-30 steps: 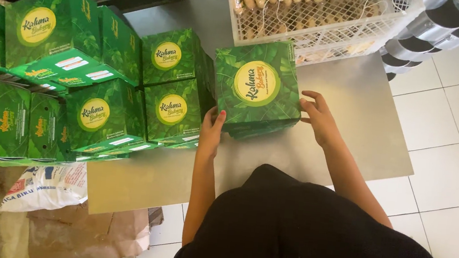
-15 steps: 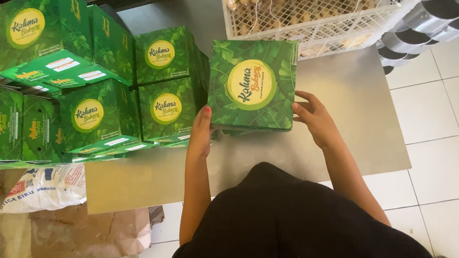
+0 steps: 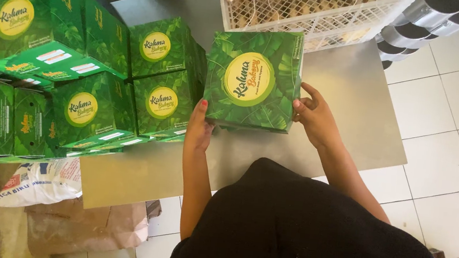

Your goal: Packing individual loaves of bread into green cardboard product boxes.

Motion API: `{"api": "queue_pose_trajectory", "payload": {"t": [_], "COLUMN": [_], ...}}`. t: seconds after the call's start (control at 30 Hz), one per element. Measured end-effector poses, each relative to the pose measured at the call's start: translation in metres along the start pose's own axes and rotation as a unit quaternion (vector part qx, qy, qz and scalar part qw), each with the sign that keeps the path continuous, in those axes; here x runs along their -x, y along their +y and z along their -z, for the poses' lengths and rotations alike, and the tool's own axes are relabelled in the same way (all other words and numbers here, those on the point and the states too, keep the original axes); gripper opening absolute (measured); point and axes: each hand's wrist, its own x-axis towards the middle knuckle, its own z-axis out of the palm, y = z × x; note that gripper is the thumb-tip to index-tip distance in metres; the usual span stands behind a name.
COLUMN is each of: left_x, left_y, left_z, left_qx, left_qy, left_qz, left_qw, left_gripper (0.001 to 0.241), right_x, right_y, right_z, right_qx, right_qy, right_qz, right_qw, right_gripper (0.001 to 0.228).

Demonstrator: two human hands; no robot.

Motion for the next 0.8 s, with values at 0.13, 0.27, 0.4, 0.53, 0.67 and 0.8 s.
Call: {"api": "queue_pose_trajectory", "payload": {"t": [0.13, 0.27, 0.4, 0.53, 0.67, 0.8], "left_x": [-0.002, -0.006, -0.006, -0.006, -0.002, -0.001], "left_y": [-0.004, -0.010, -0.009, -0.007, 0.001, 0.000], "left_z": [0.006, 0.017, 0.019, 0.022, 0.015, 0.015], "left_qx": [0.009, -0.002, 0.004, 0.029, 0.026, 0.008], "left_qy": [-0.004, 0.031, 0.025, 0.020, 0.032, 0.054], "left_qz": [0.005, 0.012, 0.000, 0.000, -0.015, -0.029], "left_qw": [1.000, 0.999, 1.000, 0.999, 0.999, 0.998], "left_gripper": [0.065, 0.064, 0.062, 0.061, 0.062, 0.060], "right_x": [-0.003, -0.006, -0.004, -0.003, 0.000, 0.004], "right_y": [0.004, 0.012, 0.006, 0.010, 0.006, -0.010], "right_z": [0.007, 0.012, 0.007, 0.009, 0.009, 0.004], "right_qx": [-0.109, -0.099, -0.098, -0.110, -0.131, -0.128], "right_qy": [-0.027, -0.029, -0.021, -0.035, -0.070, -0.079], "right_qz": [-0.003, -0.015, -0.057, -0.058, -0.055, -0.070], "right_qw": [0.994, 0.995, 0.993, 0.992, 0.987, 0.986], "right_gripper": [0.071, 0.065, 0.061, 0.061, 0.065, 0.068]}}
